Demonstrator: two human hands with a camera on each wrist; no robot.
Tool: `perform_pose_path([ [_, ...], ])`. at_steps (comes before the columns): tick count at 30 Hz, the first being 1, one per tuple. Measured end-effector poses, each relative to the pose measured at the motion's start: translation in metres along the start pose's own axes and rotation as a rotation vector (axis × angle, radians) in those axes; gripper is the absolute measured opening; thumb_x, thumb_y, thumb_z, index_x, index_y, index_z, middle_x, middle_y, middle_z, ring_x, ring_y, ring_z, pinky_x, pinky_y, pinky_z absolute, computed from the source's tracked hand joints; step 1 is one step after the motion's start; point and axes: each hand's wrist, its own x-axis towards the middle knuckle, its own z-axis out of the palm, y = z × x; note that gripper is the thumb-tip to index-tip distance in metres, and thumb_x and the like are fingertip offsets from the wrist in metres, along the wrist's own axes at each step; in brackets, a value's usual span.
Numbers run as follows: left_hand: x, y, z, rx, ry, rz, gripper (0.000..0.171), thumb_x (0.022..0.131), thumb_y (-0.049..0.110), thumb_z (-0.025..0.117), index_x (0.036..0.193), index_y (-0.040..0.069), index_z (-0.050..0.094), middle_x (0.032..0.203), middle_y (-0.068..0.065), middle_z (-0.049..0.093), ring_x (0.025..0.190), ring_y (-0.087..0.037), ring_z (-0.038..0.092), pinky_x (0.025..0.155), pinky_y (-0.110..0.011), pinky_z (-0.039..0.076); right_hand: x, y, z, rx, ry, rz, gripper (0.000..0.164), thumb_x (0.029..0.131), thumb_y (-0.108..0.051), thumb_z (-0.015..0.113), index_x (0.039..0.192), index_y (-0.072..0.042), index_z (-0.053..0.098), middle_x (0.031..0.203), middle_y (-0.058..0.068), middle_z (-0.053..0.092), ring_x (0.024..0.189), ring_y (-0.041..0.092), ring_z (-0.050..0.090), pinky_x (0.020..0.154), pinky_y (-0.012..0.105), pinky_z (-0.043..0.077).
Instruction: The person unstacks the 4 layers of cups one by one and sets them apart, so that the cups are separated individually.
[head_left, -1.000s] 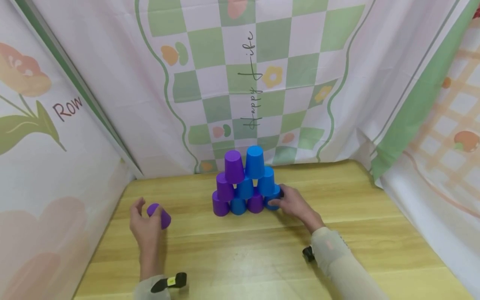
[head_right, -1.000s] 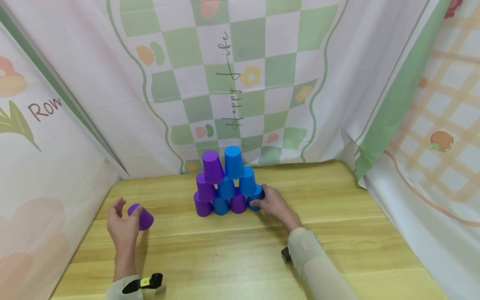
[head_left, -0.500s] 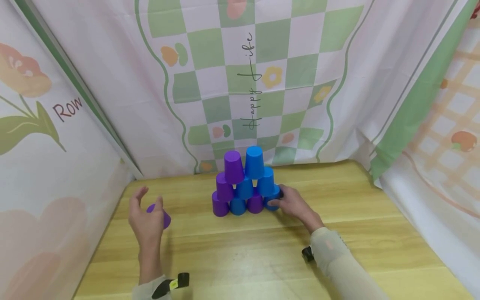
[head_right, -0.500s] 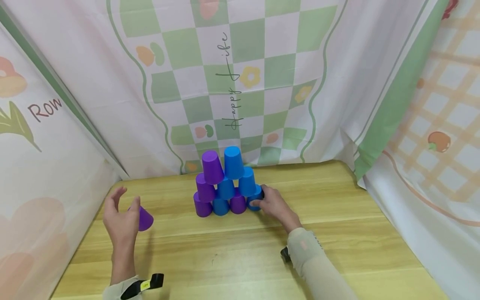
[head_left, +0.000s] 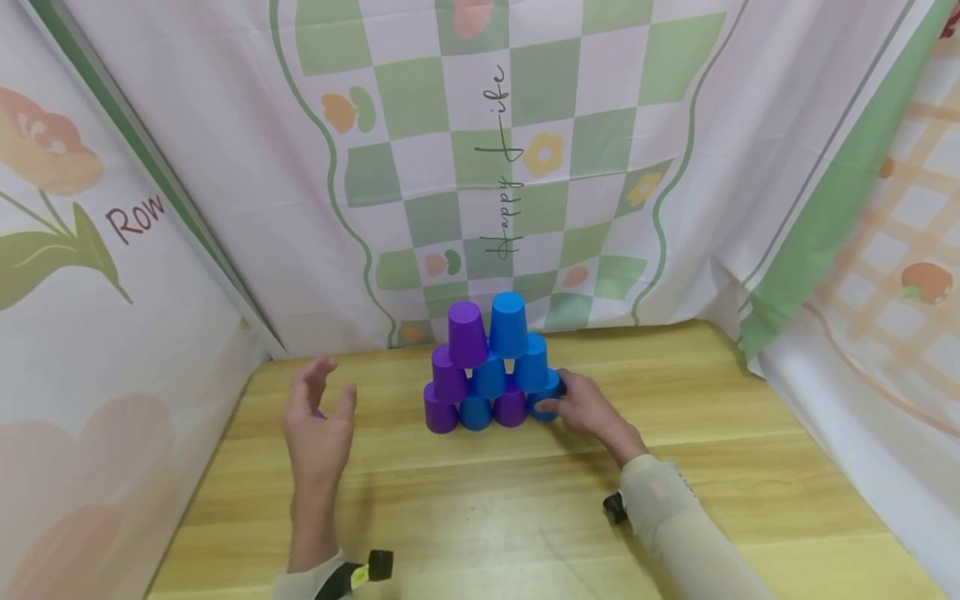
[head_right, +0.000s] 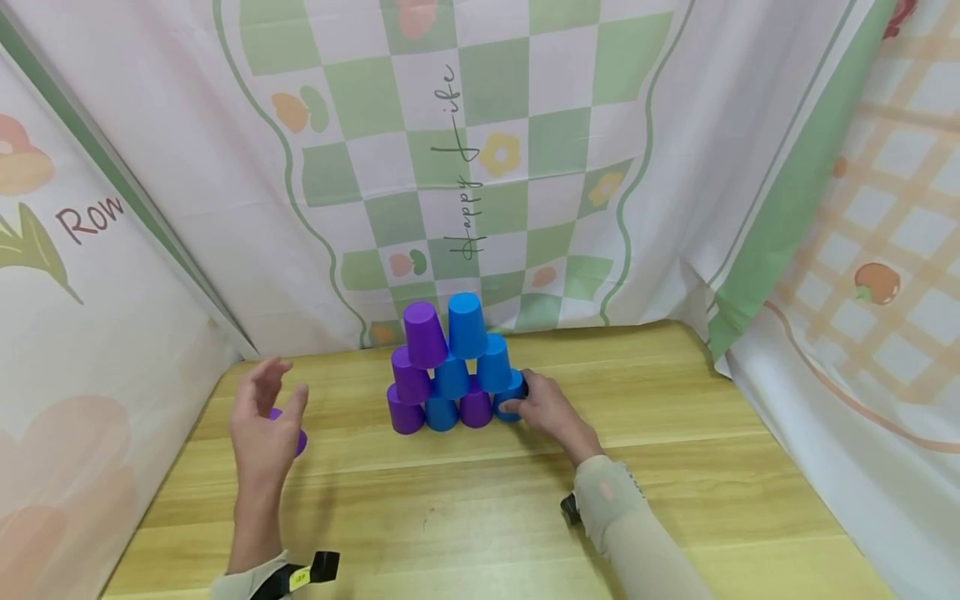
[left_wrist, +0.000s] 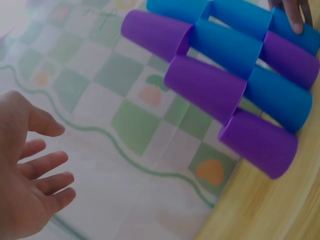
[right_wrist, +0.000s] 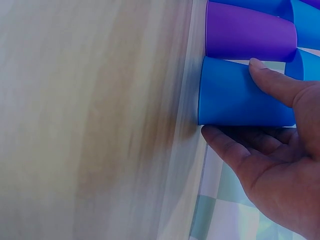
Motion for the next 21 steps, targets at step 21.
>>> perform_pose_path([
  [21, -0.004, 0.021, 0.070, -0.055, -0.277, -0.045, 0.060, 0.094, 0.005, 0.077, 0.149, 0.012, 0.052, 0.150, -0.008, 0.059, 0.145, -0.024, 0.051, 0.126, -0.039, 0.038, -0.003, -0.001, 0.000, 0.012, 0.009, -0.027, 0.037, 0.097, -0.022, 0.077, 0.125, -0.001, 0.063, 0.114, 0.014, 0.071, 0.092, 0.027, 0.064, 0.087, 0.046, 0.060],
])
